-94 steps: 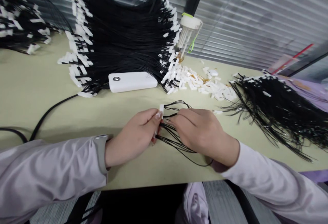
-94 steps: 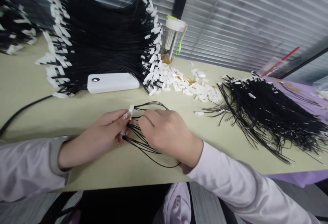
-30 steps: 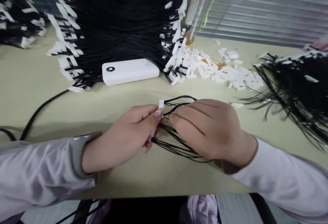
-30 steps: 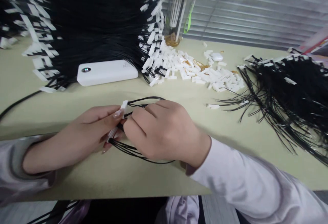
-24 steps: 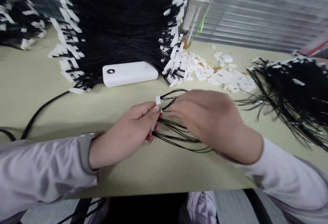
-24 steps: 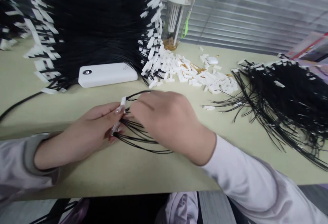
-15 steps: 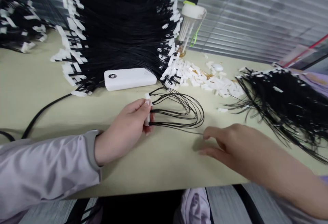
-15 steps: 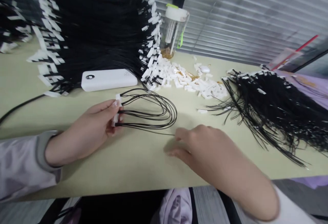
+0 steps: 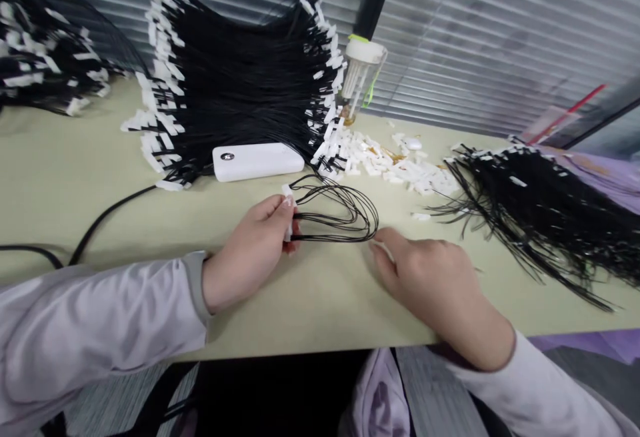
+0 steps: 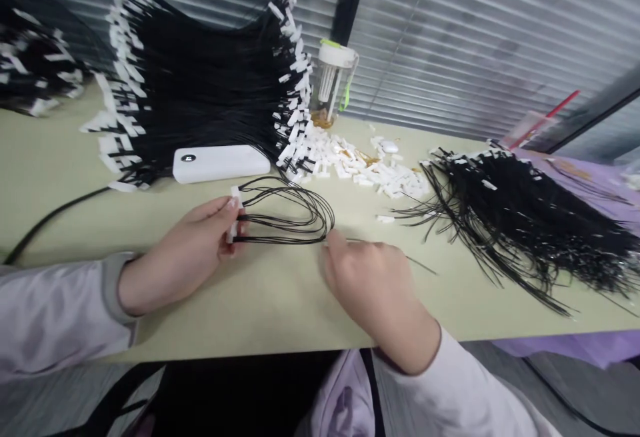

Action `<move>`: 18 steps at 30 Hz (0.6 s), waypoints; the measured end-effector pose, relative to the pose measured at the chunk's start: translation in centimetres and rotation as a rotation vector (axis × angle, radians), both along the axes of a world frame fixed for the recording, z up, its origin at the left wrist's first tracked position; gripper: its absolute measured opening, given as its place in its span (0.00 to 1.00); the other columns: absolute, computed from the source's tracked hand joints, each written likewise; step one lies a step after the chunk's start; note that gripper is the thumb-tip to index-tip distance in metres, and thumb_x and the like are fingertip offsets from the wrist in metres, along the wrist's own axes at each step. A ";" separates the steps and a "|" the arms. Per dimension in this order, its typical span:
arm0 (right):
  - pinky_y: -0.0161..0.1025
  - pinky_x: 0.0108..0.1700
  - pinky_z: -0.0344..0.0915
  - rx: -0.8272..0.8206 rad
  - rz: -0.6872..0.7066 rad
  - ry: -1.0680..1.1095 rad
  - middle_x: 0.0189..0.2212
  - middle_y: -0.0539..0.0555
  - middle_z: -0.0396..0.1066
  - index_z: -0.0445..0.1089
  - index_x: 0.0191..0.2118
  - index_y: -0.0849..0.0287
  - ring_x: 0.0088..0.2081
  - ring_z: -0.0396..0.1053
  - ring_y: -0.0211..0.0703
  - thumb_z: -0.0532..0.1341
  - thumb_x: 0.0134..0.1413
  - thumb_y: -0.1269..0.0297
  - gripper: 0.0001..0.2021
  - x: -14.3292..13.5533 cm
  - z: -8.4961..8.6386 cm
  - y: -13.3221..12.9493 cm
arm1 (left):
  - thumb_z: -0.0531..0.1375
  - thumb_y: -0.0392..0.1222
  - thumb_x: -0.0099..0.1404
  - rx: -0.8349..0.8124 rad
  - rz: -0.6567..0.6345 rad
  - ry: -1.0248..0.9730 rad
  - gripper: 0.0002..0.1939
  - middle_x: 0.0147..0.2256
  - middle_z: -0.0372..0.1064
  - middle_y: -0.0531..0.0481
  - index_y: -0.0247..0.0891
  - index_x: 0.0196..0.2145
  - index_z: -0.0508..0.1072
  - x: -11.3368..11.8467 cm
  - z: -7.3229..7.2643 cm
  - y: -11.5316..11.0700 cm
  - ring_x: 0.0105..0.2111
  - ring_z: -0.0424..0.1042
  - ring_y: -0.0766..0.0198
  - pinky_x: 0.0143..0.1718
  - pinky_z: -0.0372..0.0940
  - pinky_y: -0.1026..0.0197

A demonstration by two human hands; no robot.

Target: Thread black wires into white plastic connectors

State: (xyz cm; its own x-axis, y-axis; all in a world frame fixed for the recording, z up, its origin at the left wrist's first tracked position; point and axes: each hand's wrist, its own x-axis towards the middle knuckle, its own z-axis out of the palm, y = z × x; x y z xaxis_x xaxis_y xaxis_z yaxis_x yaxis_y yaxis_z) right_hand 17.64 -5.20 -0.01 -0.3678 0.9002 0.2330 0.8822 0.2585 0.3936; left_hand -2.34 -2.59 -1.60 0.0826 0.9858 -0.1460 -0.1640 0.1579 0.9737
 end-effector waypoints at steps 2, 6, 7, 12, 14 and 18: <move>0.34 0.21 0.35 0.029 -0.006 -0.031 0.11 0.51 0.61 0.66 0.32 0.57 0.15 0.60 0.41 0.46 0.52 0.60 0.13 -0.3 0.0 0.7 | 0.51 0.47 0.59 -0.008 0.001 -0.014 0.10 0.24 0.57 0.54 0.37 0.27 0.61 -0.1 0.1 0.0 0.21 0.59 0.71 0.20 0.57 0.68; 0.33 0.20 0.40 -0.124 -0.013 0.050 0.15 0.52 0.65 0.65 0.36 0.59 0.18 0.63 0.41 0.48 0.51 0.57 0.14 -0.1 0.8 1.3 | 0.51 0.45 0.59 -0.024 0.008 -0.054 0.10 0.23 0.56 0.55 0.37 0.27 0.61 -0.1 0.3 0.2 0.21 0.58 0.72 0.20 0.56 0.68; 0.33 0.20 0.42 -0.178 -0.014 0.087 0.16 0.52 0.65 0.65 0.36 0.58 0.19 0.63 0.41 0.48 0.51 0.58 0.13 0.0 1.0 1.3 | 0.51 0.45 0.60 -0.029 0.014 -0.063 0.10 0.23 0.56 0.55 0.36 0.26 0.61 -0.1 0.3 0.2 0.20 0.58 0.72 0.20 0.56 0.68; 0.32 0.22 0.52 -0.451 0.023 0.351 0.14 0.47 0.63 0.65 0.31 0.55 0.17 0.60 0.35 0.49 0.52 0.62 0.09 0.2 1.3 1.0 | 0.52 0.43 0.59 -0.034 0.037 -0.130 0.08 0.20 0.55 0.56 0.36 0.25 0.61 -0.1 0.0 0.5 0.19 0.59 0.72 0.19 0.56 0.68; 0.32 0.21 0.53 -0.385 -0.014 0.397 0.14 0.47 0.63 0.65 0.30 0.56 0.16 0.60 0.35 0.51 0.51 0.62 0.08 0.6 1.3 1.1 | 0.52 0.43 0.59 -0.030 0.039 -0.130 0.08 0.21 0.55 0.56 0.37 0.25 0.61 -0.1 -0.1 0.6 0.19 0.59 0.72 0.20 0.57 0.68; 0.37 0.28 0.61 0.082 -0.081 0.620 0.24 0.53 0.70 0.66 0.36 0.57 0.25 0.68 0.41 0.54 0.49 0.64 0.08 2.8 2.1 2.3 | 0.52 0.44 0.59 -0.022 0.026 -0.080 0.08 0.22 0.56 0.56 0.37 0.26 0.61 -0.1 -0.2 0.6 0.20 0.59 0.72 0.21 0.58 0.68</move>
State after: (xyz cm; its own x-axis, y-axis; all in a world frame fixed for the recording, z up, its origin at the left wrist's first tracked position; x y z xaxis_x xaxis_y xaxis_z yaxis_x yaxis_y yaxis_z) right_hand 20.47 -2.90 2.07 -0.0738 0.8895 0.4508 0.9681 0.1725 -0.1817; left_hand -2.43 -2.00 -1.79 0.0695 0.9845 -0.1612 -0.2456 0.1735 0.9537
